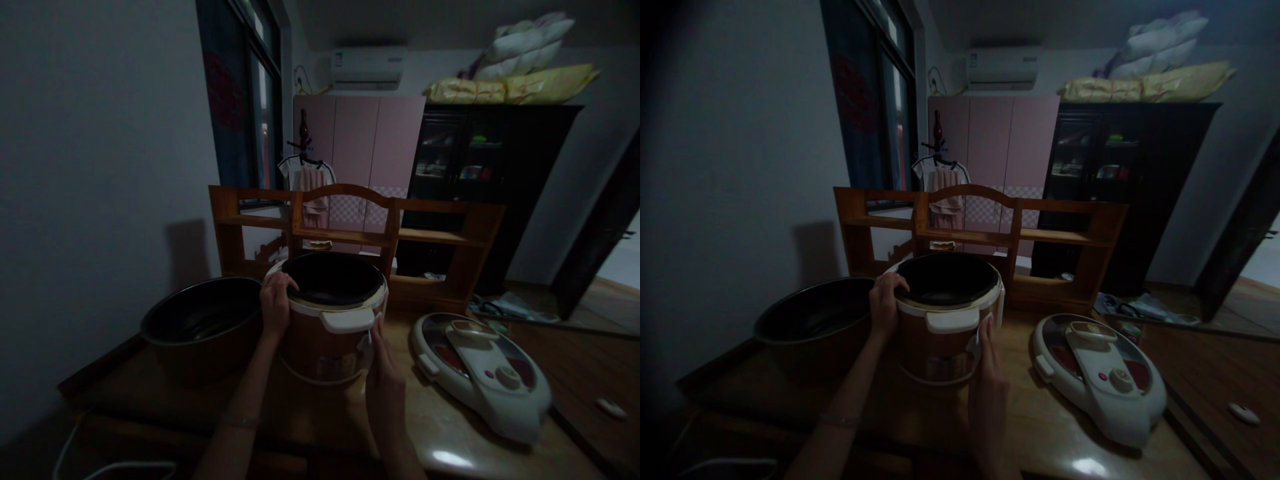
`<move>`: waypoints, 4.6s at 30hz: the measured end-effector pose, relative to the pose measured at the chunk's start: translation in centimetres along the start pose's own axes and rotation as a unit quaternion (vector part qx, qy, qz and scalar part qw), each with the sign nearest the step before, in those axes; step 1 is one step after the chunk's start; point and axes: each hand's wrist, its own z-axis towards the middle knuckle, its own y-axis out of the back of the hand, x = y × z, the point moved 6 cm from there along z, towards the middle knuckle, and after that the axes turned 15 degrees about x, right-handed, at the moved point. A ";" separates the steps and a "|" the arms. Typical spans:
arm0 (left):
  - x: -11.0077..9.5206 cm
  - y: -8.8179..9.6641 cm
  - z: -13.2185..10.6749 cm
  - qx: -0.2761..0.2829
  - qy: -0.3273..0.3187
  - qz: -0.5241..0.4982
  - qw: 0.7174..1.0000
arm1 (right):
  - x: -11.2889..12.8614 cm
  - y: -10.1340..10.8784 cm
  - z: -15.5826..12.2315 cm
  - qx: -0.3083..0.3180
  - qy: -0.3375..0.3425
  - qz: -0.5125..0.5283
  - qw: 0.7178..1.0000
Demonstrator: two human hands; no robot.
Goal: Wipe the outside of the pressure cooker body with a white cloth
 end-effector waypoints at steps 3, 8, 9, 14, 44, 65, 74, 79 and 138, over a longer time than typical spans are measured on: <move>-0.1 0.1 0.0 -0.001 0.005 0.002 1.000 | -1.3 1.7 1.0 0.019 -0.019 -0.011 1.000; 0.0 0.0 0.0 0.006 0.008 0.004 1.000 | -1.4 5.4 4.3 -0.061 -0.043 -0.020 0.997; 0.0 0.0 0.0 0.007 0.006 0.004 1.000 | -0.9 5.5 4.9 -0.065 -0.037 -0.018 0.997; 0.2 0.0 0.0 0.000 0.001 -0.006 1.000 | 1.9 4.0 6.1 -0.046 0.018 0.005 0.999; 0.1 0.0 0.0 -0.002 0.006 -0.006 1.000 | 2.0 2.6 2.4 -0.027 0.071 -0.048 0.996; 0.1 0.0 0.0 0.006 0.017 0.000 1.000 | 2.2 2.3 2.5 -0.025 0.063 -0.041 0.997; 0.1 0.0 0.0 0.000 0.004 -0.001 1.000 | 1.1 1.7 0.9 -0.012 0.053 -0.010 0.998; 0.2 0.0 0.0 0.006 0.009 0.003 1.000 | 0.4 1.3 0.6 -0.024 0.052 0.006 0.998; 0.2 0.1 -0.1 -0.007 -0.003 -0.012 1.000 | -1.4 3.4 4.6 -0.057 0.041 -0.051 0.996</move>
